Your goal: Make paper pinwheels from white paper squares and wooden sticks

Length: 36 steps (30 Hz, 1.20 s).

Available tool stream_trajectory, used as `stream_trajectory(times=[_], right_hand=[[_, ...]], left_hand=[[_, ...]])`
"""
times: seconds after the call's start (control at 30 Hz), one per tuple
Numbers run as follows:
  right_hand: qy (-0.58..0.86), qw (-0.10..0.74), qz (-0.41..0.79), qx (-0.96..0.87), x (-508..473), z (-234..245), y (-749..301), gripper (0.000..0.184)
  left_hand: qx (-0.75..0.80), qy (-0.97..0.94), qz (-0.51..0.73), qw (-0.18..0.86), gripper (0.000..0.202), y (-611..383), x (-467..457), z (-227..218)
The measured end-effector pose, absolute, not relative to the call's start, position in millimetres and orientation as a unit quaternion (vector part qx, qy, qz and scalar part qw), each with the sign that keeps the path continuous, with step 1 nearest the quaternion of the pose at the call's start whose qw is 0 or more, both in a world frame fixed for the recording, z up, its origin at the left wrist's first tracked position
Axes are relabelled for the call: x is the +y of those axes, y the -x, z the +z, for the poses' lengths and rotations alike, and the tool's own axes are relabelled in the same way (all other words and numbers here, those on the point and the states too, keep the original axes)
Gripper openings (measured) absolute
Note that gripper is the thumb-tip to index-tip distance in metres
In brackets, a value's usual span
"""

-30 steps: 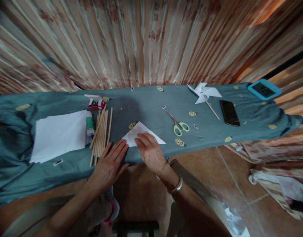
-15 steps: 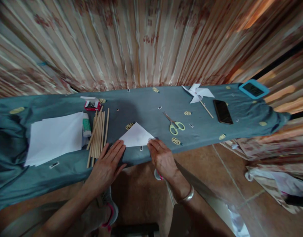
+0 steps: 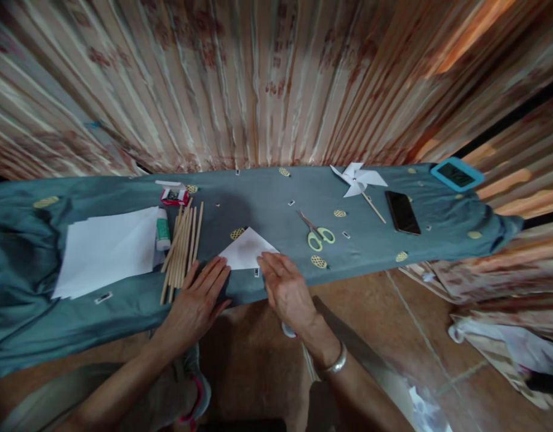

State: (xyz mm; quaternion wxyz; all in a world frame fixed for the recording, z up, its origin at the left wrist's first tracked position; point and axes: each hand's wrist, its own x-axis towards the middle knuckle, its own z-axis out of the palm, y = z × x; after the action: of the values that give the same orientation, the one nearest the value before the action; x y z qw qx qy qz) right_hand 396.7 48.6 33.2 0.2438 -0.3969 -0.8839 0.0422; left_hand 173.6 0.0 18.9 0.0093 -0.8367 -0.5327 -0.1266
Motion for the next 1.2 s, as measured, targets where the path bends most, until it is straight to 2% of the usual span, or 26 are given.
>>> stream_trajectory(times=[0.17, 0.3, 0.57, 0.9, 1.07, 1.2], right_hand=[[0.381, 0.179, 0.056, -0.905, 38, 29, -366, 0.042], [0.386, 0.165, 0.029, -0.907, 36, 25, -362, 0.039], [0.422, 0.185, 0.039, -0.887, 45, 21, -395, 0.034], [0.519, 0.214, 0.022, -0.828, 55, 21, -429, 0.036], [0.519, 0.233, 0.057, -0.821, 62, 21, -416, 0.041], [0.520, 0.260, 0.100, -0.808, 61, 23, -408, 0.039]], left_hand=[[-0.541, 0.831, -0.132, 0.007, 0.048, -177, 0, 18], [-0.544, 0.828, -0.136, 0.004, 0.044, -175, 2, 20], [-0.548, 0.825, -0.136, 0.028, 0.045, -154, -6, 25], [-0.559, 0.811, -0.166, 0.042, 0.030, -156, -9, 44], [-0.529, 0.830, -0.177, 0.018, 0.045, -187, -7, 37], [-0.531, 0.832, -0.158, -0.007, 0.049, -199, -5, 22]])
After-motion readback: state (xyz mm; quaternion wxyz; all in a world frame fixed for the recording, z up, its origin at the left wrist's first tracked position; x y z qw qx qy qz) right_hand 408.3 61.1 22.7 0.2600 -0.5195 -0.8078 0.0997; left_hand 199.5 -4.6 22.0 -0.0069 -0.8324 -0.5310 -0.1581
